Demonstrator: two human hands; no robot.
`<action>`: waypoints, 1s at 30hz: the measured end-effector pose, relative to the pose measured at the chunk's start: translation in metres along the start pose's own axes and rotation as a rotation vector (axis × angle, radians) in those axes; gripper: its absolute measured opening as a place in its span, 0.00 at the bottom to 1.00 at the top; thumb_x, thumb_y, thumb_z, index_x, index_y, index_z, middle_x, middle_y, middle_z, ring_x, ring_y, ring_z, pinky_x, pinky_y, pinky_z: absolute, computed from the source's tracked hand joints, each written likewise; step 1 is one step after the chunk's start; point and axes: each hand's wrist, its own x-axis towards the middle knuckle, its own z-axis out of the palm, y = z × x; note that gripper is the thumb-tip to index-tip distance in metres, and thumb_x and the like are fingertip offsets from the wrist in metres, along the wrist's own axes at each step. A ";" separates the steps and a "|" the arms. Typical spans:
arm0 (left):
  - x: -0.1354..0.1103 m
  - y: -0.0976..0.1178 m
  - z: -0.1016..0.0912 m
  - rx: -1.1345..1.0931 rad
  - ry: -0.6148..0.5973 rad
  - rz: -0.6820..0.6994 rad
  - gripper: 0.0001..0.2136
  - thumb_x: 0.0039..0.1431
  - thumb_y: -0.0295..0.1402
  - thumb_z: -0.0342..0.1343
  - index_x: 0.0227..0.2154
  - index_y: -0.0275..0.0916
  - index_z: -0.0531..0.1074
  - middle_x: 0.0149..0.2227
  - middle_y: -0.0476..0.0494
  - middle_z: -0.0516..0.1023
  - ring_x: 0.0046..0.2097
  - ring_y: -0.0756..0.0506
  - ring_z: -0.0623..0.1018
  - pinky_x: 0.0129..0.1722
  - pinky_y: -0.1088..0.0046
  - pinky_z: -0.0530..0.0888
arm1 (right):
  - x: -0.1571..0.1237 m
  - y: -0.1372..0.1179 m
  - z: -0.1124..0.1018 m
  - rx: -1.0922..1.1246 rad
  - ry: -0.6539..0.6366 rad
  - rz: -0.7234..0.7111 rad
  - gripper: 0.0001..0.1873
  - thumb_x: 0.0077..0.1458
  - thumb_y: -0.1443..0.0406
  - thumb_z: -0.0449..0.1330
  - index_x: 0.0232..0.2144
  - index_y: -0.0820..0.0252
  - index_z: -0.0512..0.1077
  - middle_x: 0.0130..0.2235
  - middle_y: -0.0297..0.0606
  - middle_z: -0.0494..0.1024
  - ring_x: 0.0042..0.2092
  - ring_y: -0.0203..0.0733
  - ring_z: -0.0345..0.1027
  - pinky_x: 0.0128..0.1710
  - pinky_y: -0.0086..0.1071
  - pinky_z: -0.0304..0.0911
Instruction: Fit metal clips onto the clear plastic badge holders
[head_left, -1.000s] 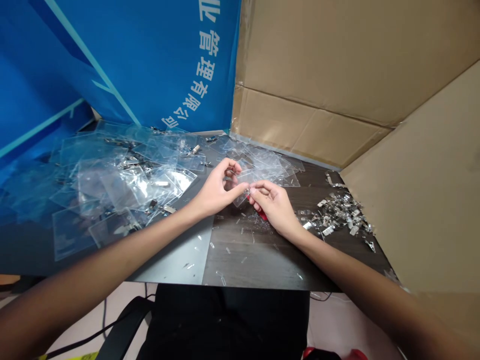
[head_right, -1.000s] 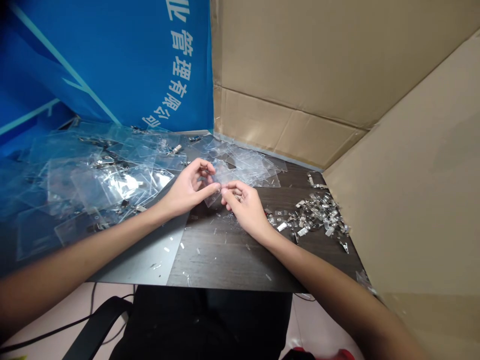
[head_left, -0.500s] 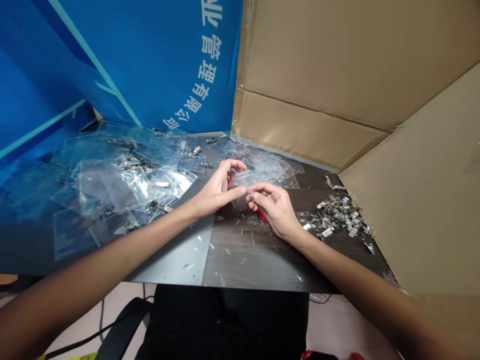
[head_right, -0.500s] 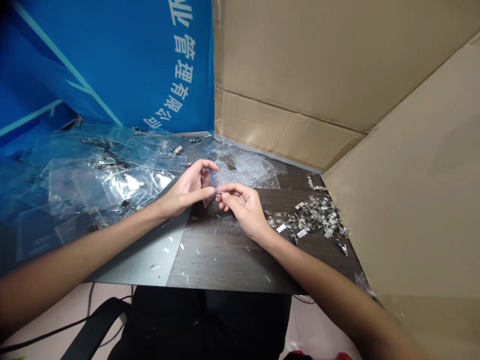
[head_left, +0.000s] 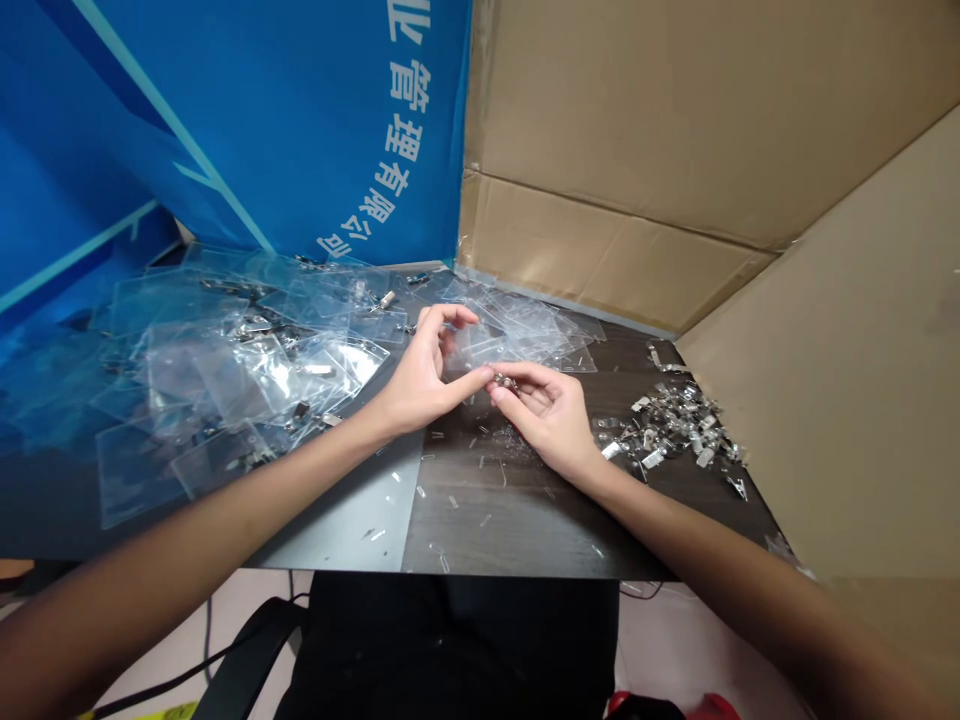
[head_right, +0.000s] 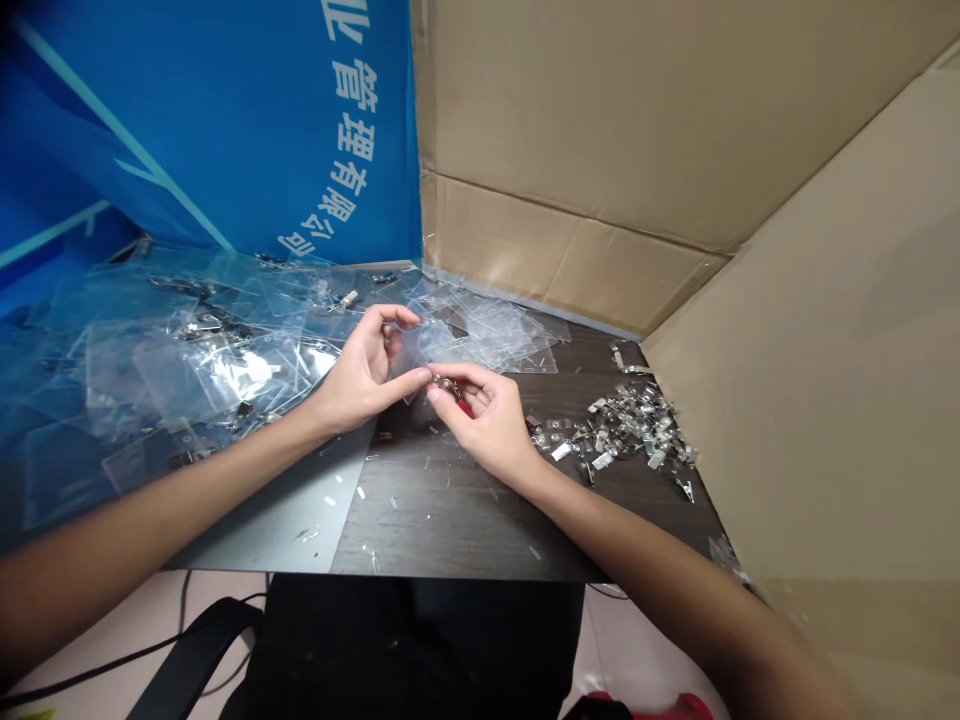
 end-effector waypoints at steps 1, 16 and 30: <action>0.000 0.000 0.000 0.014 -0.001 0.007 0.27 0.59 0.46 0.72 0.57 0.46 0.70 0.58 0.37 0.69 0.56 0.37 0.72 0.56 0.59 0.72 | 0.000 0.000 0.000 -0.001 0.012 -0.009 0.15 0.59 0.55 0.76 0.45 0.55 0.86 0.48 0.44 0.90 0.49 0.48 0.86 0.58 0.46 0.82; -0.005 0.008 0.005 0.081 -0.029 0.065 0.27 0.59 0.42 0.72 0.56 0.46 0.66 0.57 0.37 0.70 0.59 0.36 0.73 0.58 0.56 0.73 | 0.004 0.001 -0.006 -0.192 0.008 -0.064 0.14 0.66 0.52 0.70 0.40 0.57 0.83 0.41 0.43 0.89 0.37 0.44 0.83 0.41 0.38 0.80; 0.055 0.018 -0.104 0.538 0.338 0.032 0.40 0.42 0.50 0.85 0.53 0.43 0.70 0.58 0.38 0.63 0.59 0.30 0.69 0.66 0.37 0.67 | -0.025 -0.134 -0.013 -0.412 -0.073 -0.300 0.20 0.70 0.64 0.66 0.24 0.52 0.71 0.27 0.34 0.75 0.28 0.40 0.68 0.29 0.37 0.68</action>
